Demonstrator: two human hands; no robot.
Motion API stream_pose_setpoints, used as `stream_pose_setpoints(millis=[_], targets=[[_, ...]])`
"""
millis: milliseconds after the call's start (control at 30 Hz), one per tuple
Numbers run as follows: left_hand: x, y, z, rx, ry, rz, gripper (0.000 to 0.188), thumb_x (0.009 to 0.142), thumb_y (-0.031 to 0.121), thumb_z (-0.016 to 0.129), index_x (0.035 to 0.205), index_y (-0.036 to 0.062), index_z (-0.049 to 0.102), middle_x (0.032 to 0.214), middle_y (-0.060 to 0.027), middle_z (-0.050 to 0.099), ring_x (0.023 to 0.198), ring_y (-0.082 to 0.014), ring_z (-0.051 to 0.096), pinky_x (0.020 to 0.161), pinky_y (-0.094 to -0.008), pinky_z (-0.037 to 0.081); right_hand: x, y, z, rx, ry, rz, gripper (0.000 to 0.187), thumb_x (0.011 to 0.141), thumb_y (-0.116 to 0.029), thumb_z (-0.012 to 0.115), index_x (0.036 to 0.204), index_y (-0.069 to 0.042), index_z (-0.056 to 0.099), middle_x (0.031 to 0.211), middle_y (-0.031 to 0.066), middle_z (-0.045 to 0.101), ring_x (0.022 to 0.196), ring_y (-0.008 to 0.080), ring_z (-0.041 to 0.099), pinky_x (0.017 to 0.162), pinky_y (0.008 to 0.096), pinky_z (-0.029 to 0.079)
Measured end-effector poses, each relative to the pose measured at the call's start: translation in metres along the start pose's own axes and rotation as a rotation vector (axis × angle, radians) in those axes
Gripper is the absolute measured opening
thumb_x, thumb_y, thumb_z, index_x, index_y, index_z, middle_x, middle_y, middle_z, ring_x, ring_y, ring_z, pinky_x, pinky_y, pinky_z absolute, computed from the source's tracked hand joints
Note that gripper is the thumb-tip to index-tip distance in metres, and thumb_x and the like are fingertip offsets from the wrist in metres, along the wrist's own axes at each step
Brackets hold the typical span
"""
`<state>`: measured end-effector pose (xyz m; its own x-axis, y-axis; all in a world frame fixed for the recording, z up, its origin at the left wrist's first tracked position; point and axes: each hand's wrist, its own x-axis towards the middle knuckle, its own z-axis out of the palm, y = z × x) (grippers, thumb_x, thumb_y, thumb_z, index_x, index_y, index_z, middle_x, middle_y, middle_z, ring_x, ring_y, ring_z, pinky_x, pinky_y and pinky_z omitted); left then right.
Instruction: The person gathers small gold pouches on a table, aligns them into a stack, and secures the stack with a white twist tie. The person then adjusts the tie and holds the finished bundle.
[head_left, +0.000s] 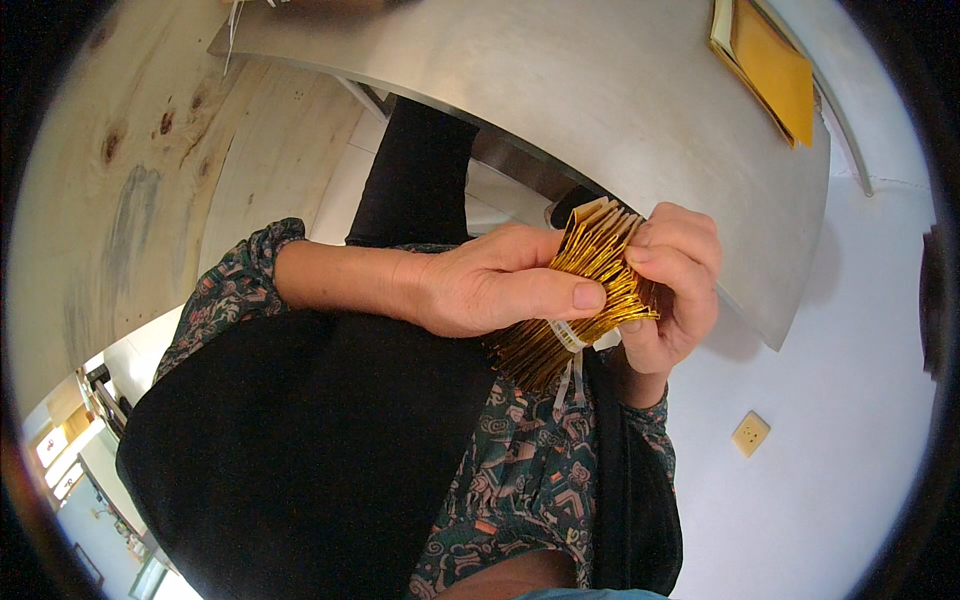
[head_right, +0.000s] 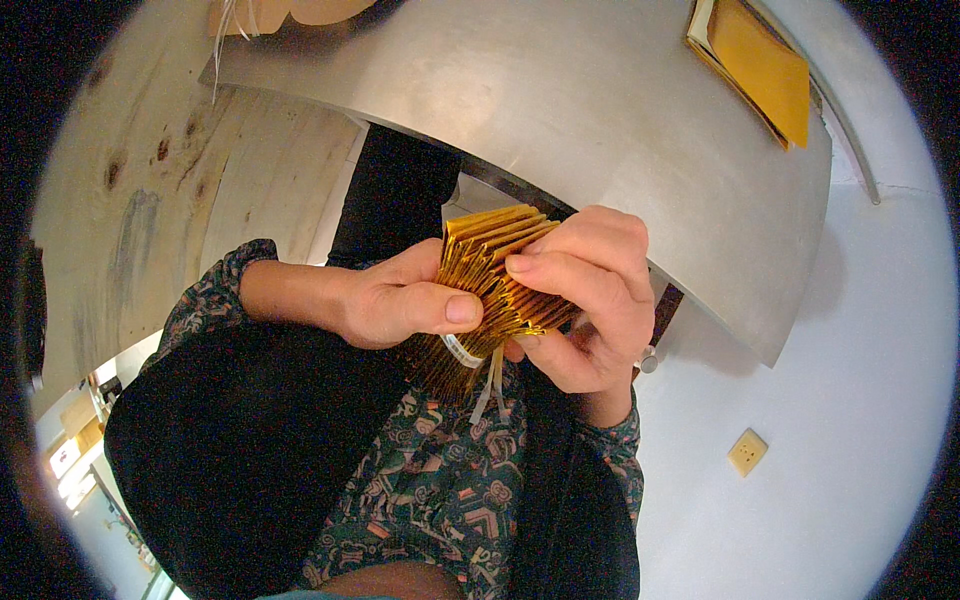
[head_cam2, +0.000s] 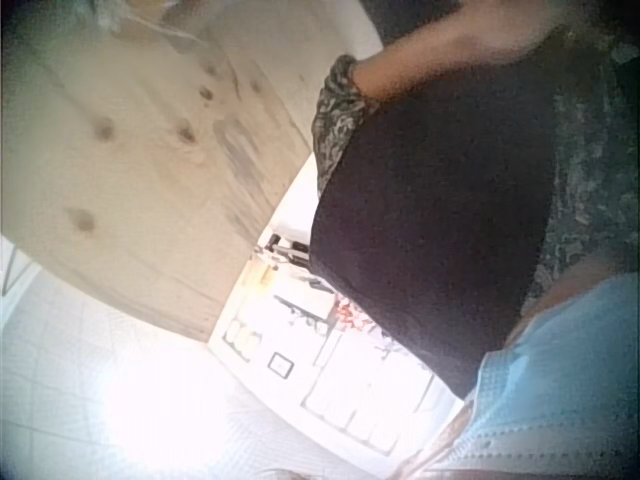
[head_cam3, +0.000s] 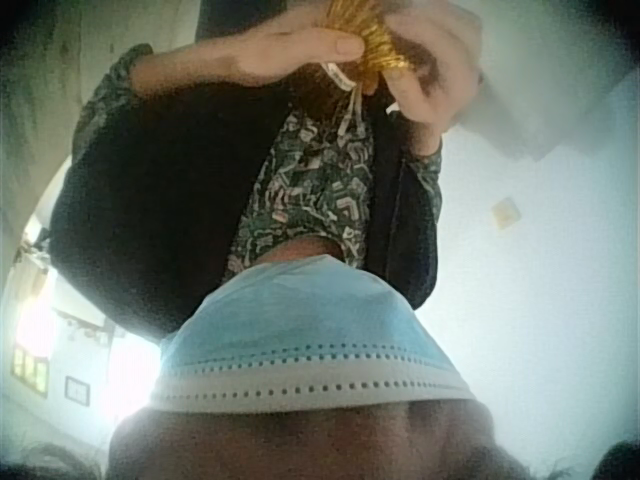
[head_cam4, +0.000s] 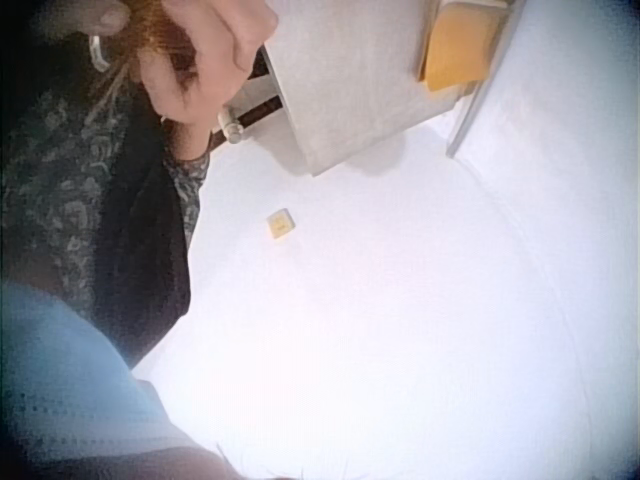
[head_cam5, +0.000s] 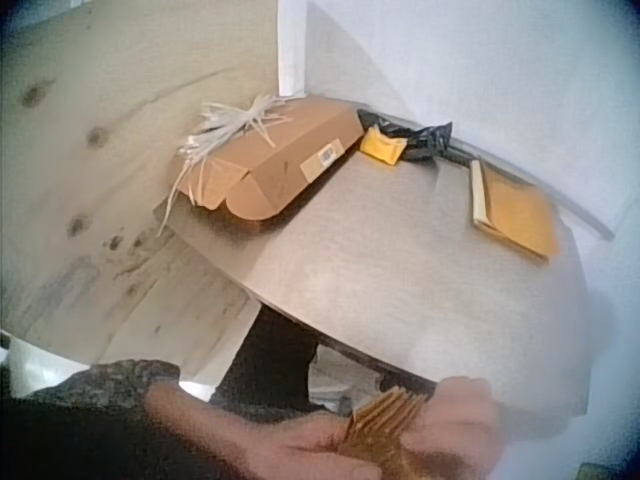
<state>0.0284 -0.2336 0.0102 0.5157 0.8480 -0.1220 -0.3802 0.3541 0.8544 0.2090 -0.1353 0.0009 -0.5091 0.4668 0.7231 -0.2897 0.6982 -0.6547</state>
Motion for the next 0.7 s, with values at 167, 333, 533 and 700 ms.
stream_pose_setpoints(millis=[167, 333, 533, 700], targets=[[0.002, 0.001, 0.000, 0.052, 0.018, -0.036, 0.048, 0.099, 0.038, 0.051, 0.127, -0.0023, 0.053, 0.114, -0.0116, 0.064, 0.106, -0.0185, 0.062, 0.094, -0.0338, 0.049, -0.002, -0.003, -0.004, -0.022, -0.017, 0.059, 0.034, 0.077, -0.026, 0.076, 0.104, -0.006, 0.069, 0.100, 0.0085, 0.063, 0.091, 0.0244, 0.057, 0.077, 0.0370, 0.045], [0.002, 0.003, 0.001, 0.032, 0.030, -0.037, 0.048, 0.100, 0.038, 0.050, 0.126, -0.0021, 0.054, 0.113, -0.0115, 0.065, 0.105, -0.0186, 0.062, 0.093, -0.0339, 0.050, -0.003, 0.002, -0.005, -0.058, -0.026, -0.009, 0.034, 0.079, -0.028, 0.074, 0.105, -0.006, 0.069, 0.102, 0.0099, 0.064, 0.091, 0.0249, 0.057, 0.077, 0.0366, 0.046], [0.003, 0.003, 0.002, 0.063, 0.025, 0.004, 0.042, 0.102, 0.040, 0.051, 0.114, 0.0010, 0.058, 0.100, -0.0038, 0.059, 0.094, -0.0115, 0.055, 0.082, -0.0285, 0.046, 0.000, 0.000, -0.006, -0.072, -0.027, -0.001, 0.036, 0.078, -0.027, 0.074, 0.106, -0.005, 0.069, 0.101, 0.0104, 0.064, 0.090, 0.0255, 0.057, 0.077, 0.0364, 0.046], [0.005, 0.002, 0.009, 0.019, 0.043, 0.068, 0.039, 0.101, 0.039, 0.056, 0.112, 0.0014, 0.058, 0.097, -0.0006, 0.058, 0.092, -0.0093, 0.053, 0.080, -0.0265, 0.046, -0.002, -0.007, -0.007, -0.071, -0.015, 0.074, 0.036, 0.076, -0.025, 0.074, 0.106, -0.005, 0.069, 0.101, 0.0101, 0.064, 0.091, 0.0260, 0.058, 0.079, 0.0362, 0.046]])
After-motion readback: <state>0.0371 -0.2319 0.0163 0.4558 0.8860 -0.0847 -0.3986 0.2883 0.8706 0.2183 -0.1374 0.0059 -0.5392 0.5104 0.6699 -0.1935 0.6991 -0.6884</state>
